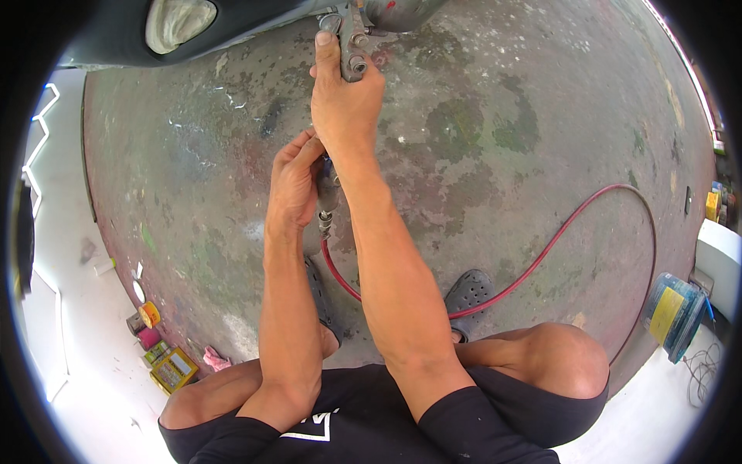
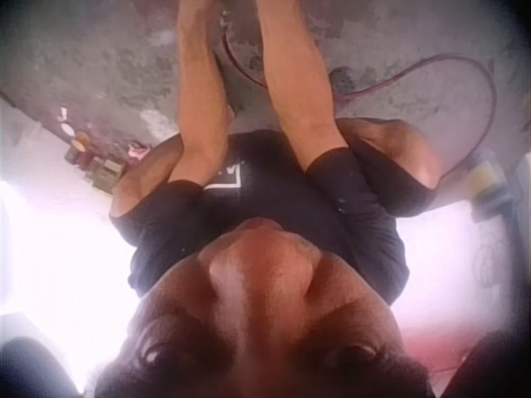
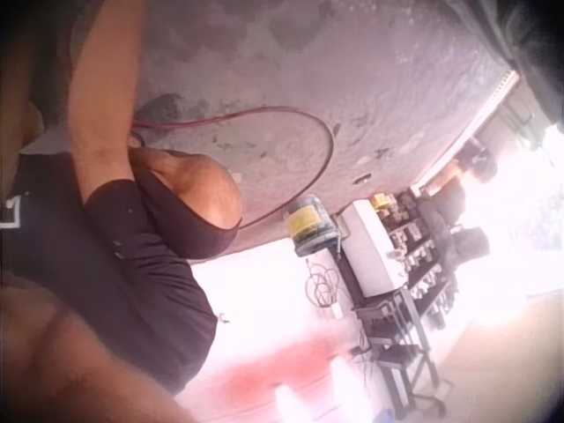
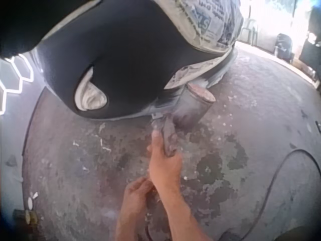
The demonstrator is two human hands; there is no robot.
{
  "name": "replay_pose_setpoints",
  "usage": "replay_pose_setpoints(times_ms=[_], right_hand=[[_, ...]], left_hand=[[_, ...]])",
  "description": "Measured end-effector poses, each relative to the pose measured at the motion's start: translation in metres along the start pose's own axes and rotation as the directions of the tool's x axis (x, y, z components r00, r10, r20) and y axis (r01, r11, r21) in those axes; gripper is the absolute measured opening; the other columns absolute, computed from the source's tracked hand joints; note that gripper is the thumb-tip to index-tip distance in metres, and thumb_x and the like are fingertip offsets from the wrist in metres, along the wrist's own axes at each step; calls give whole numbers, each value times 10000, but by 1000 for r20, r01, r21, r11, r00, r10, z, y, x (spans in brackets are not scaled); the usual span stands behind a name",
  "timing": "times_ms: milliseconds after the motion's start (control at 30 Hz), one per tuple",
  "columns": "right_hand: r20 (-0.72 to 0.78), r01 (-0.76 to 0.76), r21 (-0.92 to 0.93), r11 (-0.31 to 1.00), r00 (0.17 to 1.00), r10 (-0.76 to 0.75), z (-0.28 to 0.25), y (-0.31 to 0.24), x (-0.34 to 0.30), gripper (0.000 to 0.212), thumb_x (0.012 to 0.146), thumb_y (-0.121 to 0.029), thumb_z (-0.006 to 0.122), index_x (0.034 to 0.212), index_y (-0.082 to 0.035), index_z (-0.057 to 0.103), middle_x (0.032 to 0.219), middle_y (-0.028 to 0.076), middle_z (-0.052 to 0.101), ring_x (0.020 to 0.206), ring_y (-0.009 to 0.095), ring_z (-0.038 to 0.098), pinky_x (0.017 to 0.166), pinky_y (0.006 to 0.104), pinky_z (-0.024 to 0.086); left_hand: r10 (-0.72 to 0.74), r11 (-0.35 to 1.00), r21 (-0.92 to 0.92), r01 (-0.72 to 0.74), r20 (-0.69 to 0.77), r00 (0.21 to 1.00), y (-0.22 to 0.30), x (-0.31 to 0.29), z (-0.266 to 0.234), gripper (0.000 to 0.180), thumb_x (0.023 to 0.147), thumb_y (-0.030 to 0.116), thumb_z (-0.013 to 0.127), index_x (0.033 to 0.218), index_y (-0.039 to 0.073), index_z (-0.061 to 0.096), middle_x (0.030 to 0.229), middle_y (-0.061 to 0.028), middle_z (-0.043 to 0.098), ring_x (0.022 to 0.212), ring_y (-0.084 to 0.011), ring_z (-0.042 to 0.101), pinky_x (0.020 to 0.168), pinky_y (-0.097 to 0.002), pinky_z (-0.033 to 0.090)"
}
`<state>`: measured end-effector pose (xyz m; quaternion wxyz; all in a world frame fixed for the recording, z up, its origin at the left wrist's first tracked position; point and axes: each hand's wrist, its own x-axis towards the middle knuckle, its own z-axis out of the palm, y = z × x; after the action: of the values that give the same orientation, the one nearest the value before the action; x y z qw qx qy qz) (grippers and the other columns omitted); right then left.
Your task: The person uses a spray gun to apply paint to a car part covered with newspaper. They adjust the spray gun, move around the part, and later refill the spray gun from a paint can.
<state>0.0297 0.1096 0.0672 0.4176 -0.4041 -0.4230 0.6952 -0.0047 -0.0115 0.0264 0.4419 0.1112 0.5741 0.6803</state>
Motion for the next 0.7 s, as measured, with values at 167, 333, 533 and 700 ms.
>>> replay_pose_setpoints(times_ms=[167,333,533,700], right_hand=[[-3,7,1,1000,1000,-7,-1,-9,3,566,1081,-553,814,995,1,741,848,83,733,521,100,526,462,317,403],[0,46,21,999,999,-46,-3,-7,10,575,1102,-576,775,1036,-5,748,852,62,729,652,124,610,595,344,485],[-44,26,-20,999,999,-26,-7,-18,5,630,1097,-632,758,966,-16,733,849,50,737,670,133,633,625,356,516],[-21,41,12,999,999,-41,-6,-17,4,592,1095,-600,772,1019,-14,740,872,71,741,617,123,590,570,335,472]], left_hand=[[-2,1000,-9,2,10,1000,5,0,5,301,1150,213,729,1306,-35,800,1058,-41,831,908,-84,734,839,-273,575],[9,1000,5,-9,1,1000,5,2,11,294,1154,214,726,1294,-33,806,1057,-32,829,900,-69,723,824,-263,571],[13,999,47,-14,11,1000,9,1,16,286,1155,216,726,1289,-21,814,1034,-11,819,877,-56,700,806,-259,561],[-15,998,59,12,48,999,7,2,8,322,1174,222,708,1352,-39,771,1205,-62,829,1072,-108,740,999,-294,557]])
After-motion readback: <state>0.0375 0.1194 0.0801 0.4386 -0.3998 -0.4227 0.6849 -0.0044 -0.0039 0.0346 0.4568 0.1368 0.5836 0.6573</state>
